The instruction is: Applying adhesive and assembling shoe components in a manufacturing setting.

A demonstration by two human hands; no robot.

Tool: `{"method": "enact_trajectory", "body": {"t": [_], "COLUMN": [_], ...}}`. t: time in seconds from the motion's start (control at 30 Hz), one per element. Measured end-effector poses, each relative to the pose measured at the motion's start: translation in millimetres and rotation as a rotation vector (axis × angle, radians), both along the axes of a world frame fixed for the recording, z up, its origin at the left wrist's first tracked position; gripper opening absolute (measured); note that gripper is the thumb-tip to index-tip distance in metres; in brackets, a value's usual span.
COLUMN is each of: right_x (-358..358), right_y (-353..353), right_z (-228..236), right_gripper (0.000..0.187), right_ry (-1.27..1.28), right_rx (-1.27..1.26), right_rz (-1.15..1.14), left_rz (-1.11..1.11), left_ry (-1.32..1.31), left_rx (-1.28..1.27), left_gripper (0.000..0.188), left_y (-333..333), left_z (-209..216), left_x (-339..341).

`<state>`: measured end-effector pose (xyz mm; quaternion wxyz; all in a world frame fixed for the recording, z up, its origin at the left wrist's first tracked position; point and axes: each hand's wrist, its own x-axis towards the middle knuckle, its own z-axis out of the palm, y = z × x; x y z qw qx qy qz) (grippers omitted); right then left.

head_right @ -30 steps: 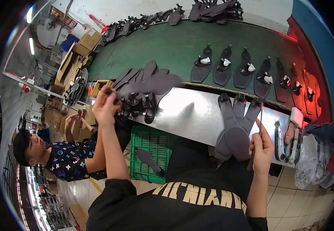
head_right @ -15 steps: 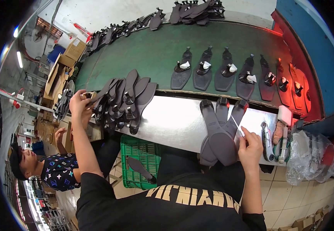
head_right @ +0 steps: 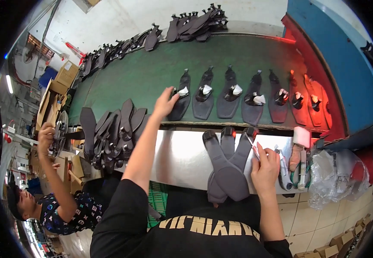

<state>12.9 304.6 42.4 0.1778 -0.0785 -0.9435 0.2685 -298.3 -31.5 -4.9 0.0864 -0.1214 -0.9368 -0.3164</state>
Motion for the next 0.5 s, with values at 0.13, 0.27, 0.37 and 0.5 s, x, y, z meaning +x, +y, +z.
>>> {"method": "enact_trajectory", "body": {"t": [0.13,0.27,0.37,0.5], "right_x": [27.7,43.5,42.4,29.7], "right_y": [-5.6,-17.4,-24.3,-32.6], "right_z": [17.3,33.1,50.1,43.9], "right_gripper": [0.050,0.042,0.030,0.024], "right_ry": [0.116,0.278,0.325,0.053], "right_rx": [0.032,0.020,-0.277,-1.357], "right_rz": [-0.073,-0.091,0.046,0.347], "left_rz": [0.142,0.171,0.109,-0.187], "left_ry": [0.198,0.366,0.452,-0.169], "left_rx": [-0.142,0.248,0.527,0.946], "left_gripper": [0.045,0.030,0.024,0.034], "left_y": [50.6,36.1,22.2,48.3], "left_z": [-15.7,8.1,60.2,146.6], "left_x": [17.5,34.7,57.4,168.7]}}
